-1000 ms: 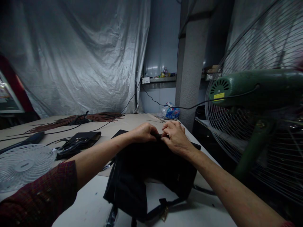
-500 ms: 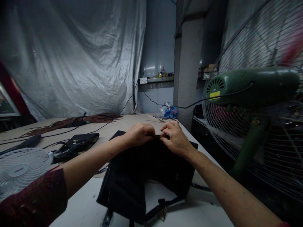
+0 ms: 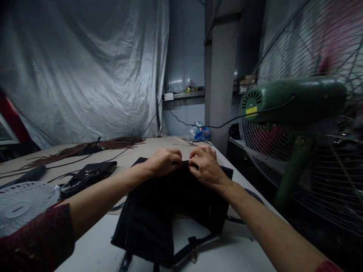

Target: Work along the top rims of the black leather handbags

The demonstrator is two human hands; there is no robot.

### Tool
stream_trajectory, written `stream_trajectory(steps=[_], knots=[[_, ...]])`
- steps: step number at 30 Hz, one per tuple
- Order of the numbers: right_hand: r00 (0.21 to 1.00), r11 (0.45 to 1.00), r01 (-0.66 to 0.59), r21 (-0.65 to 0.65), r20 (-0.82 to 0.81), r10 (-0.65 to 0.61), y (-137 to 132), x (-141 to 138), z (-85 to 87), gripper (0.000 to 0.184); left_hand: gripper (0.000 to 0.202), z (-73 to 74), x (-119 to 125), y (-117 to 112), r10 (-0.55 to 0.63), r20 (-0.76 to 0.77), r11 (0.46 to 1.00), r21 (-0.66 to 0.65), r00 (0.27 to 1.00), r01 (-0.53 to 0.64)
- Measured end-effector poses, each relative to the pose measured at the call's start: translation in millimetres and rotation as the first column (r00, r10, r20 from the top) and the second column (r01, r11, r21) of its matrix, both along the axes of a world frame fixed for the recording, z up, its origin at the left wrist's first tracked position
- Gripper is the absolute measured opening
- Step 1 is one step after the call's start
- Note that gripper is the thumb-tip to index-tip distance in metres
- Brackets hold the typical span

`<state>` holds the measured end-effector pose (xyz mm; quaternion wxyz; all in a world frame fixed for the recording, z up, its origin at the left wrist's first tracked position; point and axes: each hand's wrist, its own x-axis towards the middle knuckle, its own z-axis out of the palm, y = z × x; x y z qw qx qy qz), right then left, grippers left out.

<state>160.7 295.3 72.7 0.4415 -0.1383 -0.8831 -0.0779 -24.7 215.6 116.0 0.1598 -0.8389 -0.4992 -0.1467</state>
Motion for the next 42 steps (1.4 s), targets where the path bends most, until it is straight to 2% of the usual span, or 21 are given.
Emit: stream_trajectory(steps=[6, 11, 16, 19, 22, 26, 29, 35, 39, 42], knots=[[0.999, 0.997, 0.034, 0.063, 0.023, -0.036, 1.3, 0.8, -7.4, 0.014, 0.02, 1.6, 4.4, -2.3, 0.011, -0.061, 1.0, -0.012, 0.998, -0.012], [0.998, 0.995, -0.006, 0.101, 0.067, 0.0, 2.3, 2.8, -11.4, 0.012, 0.019, 5.1, 13.5, -5.0, 0.04, -0.159, 0.999, -0.021, 0.986, -0.044], [0.991, 0.993, -0.055, 0.102, 0.126, 0.042, -0.3, 6.7, -16.9, 0.011, 0.018, 5.4, 18.6, -3.8, 0.016, -0.205, 0.997, -0.075, 0.979, -0.032], [0.997, 0.999, -0.044, 0.01, 0.071, 0.044, 1.8, 7.9, -14.1, 0.009, 0.017, 2.3, 14.0, -1.0, 0.012, -0.116, 0.996, -0.085, 0.993, -0.022], [0.994, 0.984, -0.106, -0.143, 0.016, 0.109, 7.9, 5.2, -4.5, 0.012, 0.012, 0.7, 5.2, 2.8, -0.003, 0.061, 0.997, -0.082, 0.998, 0.008], [0.987, 0.939, -0.139, -0.314, 0.038, 0.158, 16.0, -1.5, 8.7, 0.015, 0.006, 2.5, -2.9, 5.1, 0.1, 0.239, 0.989, -0.133, 0.966, -0.069], [0.982, 0.911, -0.167, -0.377, 0.021, 0.189, 18.0, -4.9, 12.0, 0.014, 0.009, 4.0, -5.2, 2.0, 0.144, 0.311, 0.981, -0.17, 0.939, -0.095], [0.962, 0.916, -0.253, -0.312, 0.016, 0.271, 17.0, -10.8, 3.7, 0.01, 0.012, 0.8, -12.0, -6.5, 0.157, 0.254, 0.981, -0.154, 0.954, -0.12], [0.972, 0.955, -0.213, -0.208, 0.053, 0.229, 17.4, -14.2, 0.1, 0.01, 0.012, -3.3, -13.3, -5.5, 0.147, 0.13, 0.988, -0.074, 0.981, -0.138], [0.975, 0.972, -0.17, -0.159, 0.117, 0.19, 15.7, -12.6, 1.7, 0.009, 0.015, -3.9, -11.3, -7.0, 0.104, 0.015, 0.994, -0.033, 0.994, -0.103]])
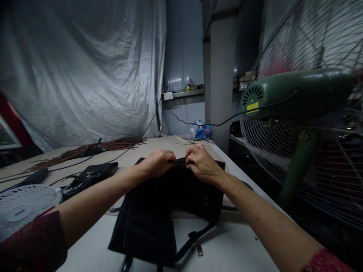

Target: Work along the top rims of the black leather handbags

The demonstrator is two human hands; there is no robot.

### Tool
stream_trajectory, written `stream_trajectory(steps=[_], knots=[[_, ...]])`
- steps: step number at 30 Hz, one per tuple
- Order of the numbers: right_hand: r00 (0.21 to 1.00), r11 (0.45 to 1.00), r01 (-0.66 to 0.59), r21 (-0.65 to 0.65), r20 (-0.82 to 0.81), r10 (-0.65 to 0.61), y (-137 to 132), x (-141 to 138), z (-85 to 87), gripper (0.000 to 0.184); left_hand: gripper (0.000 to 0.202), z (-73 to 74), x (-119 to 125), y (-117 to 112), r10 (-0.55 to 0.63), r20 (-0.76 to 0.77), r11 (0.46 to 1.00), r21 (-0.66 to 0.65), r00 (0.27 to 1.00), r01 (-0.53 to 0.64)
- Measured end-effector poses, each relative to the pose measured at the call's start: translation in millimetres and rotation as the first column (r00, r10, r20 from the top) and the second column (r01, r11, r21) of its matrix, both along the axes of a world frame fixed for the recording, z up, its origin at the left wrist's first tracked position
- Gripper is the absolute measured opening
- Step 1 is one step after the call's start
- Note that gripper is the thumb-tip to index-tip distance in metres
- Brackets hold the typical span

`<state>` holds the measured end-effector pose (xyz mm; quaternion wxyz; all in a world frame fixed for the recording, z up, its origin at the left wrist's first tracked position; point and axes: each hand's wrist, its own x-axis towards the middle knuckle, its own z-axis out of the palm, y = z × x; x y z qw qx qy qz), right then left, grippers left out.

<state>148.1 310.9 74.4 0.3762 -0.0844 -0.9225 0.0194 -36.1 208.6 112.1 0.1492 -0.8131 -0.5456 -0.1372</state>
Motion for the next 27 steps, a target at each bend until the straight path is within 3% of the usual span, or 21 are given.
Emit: stream_trajectory(steps=[5, 9, 18, 27], knots=[[0.982, 0.997, 0.043, -0.062, 0.187, -0.031, -8.2, 7.4, 10.8, 0.01, 0.019, 4.5, 4.6, -11.4, -0.092, -0.143, 0.995, -0.048, 0.985, 0.086], [0.957, 0.99, 0.026, -0.14, 0.289, 0.015, -10.5, 9.0, 20.2, 0.009, 0.016, 5.3, 3.6, -15.2, -0.128, -0.141, 0.99, -0.081, 0.982, 0.118], [0.999, 0.973, -0.008, -0.233, -0.051, -0.004, -1.9, -9.5, 11.0, 0.009, 0.009, 2.2, -13.6, -5.7, 0.131, 0.196, 0.991, -0.063, 0.972, -0.12], [0.994, 0.978, 0.035, -0.206, -0.093, -0.055, 1.0, -14.0, 4.5, 0.012, 0.014, 6.7, -12.3, -8.4, 0.108, 0.287, 0.994, -0.066, 0.952, -0.093]])
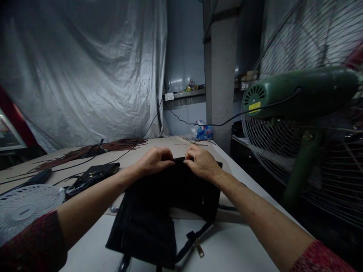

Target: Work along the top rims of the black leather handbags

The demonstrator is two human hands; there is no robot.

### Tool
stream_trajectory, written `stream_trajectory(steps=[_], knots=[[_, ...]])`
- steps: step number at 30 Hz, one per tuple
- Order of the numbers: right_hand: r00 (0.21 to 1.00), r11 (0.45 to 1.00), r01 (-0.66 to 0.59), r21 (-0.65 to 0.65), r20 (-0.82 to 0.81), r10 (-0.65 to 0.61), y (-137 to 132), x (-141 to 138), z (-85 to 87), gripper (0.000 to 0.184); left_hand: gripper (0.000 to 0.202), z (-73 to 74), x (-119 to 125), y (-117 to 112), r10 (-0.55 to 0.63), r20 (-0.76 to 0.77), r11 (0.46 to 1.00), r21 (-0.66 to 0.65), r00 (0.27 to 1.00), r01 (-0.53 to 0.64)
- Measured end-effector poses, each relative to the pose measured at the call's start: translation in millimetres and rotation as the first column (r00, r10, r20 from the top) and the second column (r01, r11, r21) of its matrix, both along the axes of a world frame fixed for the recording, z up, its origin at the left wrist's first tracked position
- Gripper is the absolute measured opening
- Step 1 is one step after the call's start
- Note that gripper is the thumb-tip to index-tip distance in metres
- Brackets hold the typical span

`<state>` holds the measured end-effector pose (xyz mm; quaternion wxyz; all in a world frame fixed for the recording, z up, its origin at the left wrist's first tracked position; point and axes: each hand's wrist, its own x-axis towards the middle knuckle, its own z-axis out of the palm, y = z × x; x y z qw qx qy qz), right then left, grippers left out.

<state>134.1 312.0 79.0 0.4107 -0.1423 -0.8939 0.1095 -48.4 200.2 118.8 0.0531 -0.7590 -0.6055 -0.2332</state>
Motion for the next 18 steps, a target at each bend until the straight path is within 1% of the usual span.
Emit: stream_trajectory(steps=[4, 8, 13, 18], knots=[[1.0, 1.0, -0.001, 0.012, -0.004, 0.001, 0.0, -1.3, -2.6, 0.01, 0.01, -4.2, -0.3, 0.3, 0.052, -0.075, 0.998, 0.047, 0.996, -0.048], [1.0, 1.0, 0.008, 0.018, -0.01, -0.008, -0.1, -2.3, -4.1, 0.01, 0.011, -5.8, 0.3, 0.0, 0.09, -0.143, 0.995, 0.057, 0.986, -0.082], [0.999, 0.999, 0.034, 0.025, -0.004, -0.034, -3.2, -2.9, 0.7, 0.013, 0.014, -4.5, 0.2, -0.8, 0.093, -0.152, 0.995, 0.042, 0.984, -0.088], [0.995, 0.995, 0.102, -0.007, 0.01, -0.102, -4.3, -4.2, 5.7, 0.011, 0.014, -1.2, 2.1, -1.9, 0.089, -0.138, 0.996, -0.016, 0.986, -0.092]])
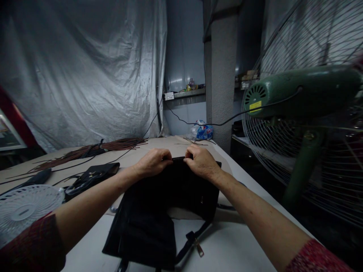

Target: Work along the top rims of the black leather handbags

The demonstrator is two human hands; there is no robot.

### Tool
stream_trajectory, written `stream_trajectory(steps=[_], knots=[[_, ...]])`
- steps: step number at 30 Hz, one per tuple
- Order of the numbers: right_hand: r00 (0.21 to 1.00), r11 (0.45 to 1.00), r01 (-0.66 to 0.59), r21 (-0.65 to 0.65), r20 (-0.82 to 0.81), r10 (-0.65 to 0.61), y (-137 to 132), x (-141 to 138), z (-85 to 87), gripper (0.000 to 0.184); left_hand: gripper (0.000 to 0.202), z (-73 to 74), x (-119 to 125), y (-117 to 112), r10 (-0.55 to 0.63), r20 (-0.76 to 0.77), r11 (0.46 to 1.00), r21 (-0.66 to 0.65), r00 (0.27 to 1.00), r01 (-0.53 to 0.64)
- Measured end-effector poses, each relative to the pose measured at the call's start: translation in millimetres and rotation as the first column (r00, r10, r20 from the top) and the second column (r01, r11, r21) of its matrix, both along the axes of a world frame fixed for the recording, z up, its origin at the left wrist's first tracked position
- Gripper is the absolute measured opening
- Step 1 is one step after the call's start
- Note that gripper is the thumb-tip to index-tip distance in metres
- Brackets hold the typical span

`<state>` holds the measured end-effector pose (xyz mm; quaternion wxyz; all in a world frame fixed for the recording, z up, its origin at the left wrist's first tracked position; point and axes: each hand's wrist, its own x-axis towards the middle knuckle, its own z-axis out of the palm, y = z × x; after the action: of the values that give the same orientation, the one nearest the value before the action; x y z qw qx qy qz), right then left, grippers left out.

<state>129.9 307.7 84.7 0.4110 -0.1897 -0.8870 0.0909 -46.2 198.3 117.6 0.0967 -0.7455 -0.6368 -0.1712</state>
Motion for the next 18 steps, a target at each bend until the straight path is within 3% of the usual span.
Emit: stream_trajectory(steps=[14, 18], knots=[[0.991, 0.978, 0.132, -0.159, 0.033, -0.128, 0.9, -5.2, 3.0, 0.007, 0.01, 1.3, 2.3, 7.7, 0.081, -0.033, 0.996, 0.023, 0.996, -0.08], [0.993, 0.975, 0.117, -0.191, 0.022, -0.115, 0.7, -5.8, 3.1, 0.009, 0.011, 2.0, 1.8, 6.7, 0.09, -0.024, 0.996, 0.019, 0.996, -0.09]])
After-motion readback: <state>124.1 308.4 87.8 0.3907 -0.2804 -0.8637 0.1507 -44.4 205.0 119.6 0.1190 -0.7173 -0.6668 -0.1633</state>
